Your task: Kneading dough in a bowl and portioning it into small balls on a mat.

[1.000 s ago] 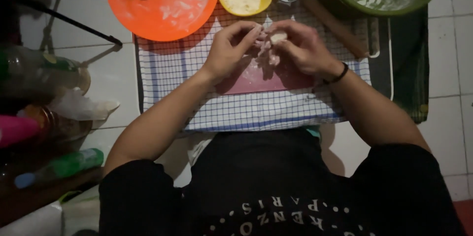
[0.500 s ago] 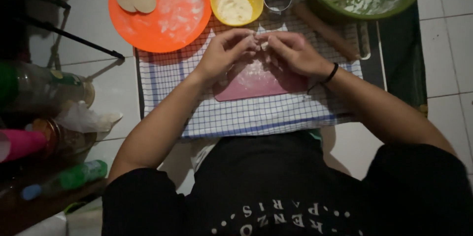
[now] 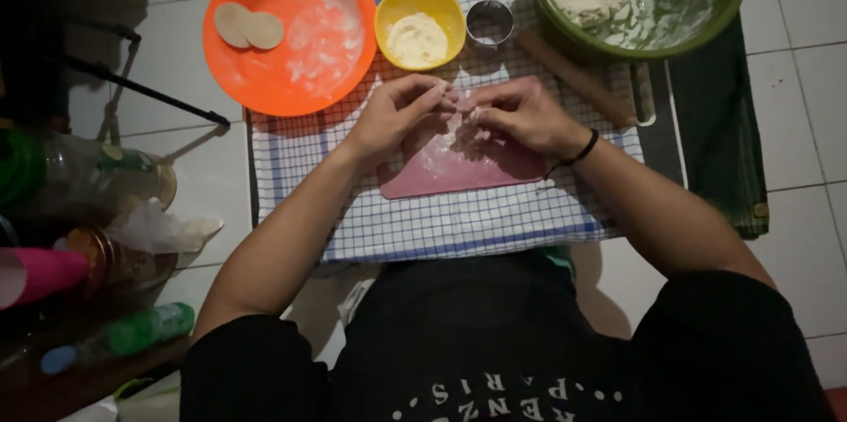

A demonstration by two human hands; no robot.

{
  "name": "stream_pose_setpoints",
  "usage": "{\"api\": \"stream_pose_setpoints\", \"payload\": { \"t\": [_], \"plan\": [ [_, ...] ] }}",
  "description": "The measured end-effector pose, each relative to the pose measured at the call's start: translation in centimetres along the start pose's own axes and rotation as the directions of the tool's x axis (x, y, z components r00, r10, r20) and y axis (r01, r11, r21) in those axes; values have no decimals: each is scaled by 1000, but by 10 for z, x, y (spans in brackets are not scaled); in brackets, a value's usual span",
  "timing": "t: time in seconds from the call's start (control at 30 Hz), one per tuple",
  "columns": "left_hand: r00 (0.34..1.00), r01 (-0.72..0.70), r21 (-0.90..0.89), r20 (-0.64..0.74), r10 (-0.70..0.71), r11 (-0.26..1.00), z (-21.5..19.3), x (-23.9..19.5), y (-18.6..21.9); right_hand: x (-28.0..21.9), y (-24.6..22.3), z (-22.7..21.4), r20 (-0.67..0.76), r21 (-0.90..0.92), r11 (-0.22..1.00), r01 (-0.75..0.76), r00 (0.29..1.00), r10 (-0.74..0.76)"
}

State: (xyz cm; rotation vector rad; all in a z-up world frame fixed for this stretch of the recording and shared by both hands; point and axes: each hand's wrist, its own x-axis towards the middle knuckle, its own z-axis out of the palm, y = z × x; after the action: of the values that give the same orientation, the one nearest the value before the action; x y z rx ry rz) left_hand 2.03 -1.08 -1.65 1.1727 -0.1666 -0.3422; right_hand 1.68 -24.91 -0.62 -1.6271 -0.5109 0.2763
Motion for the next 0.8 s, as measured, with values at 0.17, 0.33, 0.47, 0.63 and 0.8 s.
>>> {"api": "stream_pose_setpoints", "payload": {
  "t": [0.17,0.33,0.47,0.63,0.8],
  "plan": [
    [1000,-5,-14,-3,5,1000,-3,0,-5,-1,-20,9,-106,28,998,-51,993,53],
    [998,-16,-99,-55,11,995,9,-10,8,1,-64,21,29,43,989,-139,990,137],
    [999,-45,-17,2,46,999,-6,2,-8,7,-38,15,42,-24,993,-112,993,113],
    [983,7,67,185,-19,998,-8,-5,14,3,-4,-7,111,-38,995,-97,989,101],
    [982,27,32,185,-33,999,-10,-5,10,4,-2,-3,72,112,991,-79,995,71]
  ]
}}
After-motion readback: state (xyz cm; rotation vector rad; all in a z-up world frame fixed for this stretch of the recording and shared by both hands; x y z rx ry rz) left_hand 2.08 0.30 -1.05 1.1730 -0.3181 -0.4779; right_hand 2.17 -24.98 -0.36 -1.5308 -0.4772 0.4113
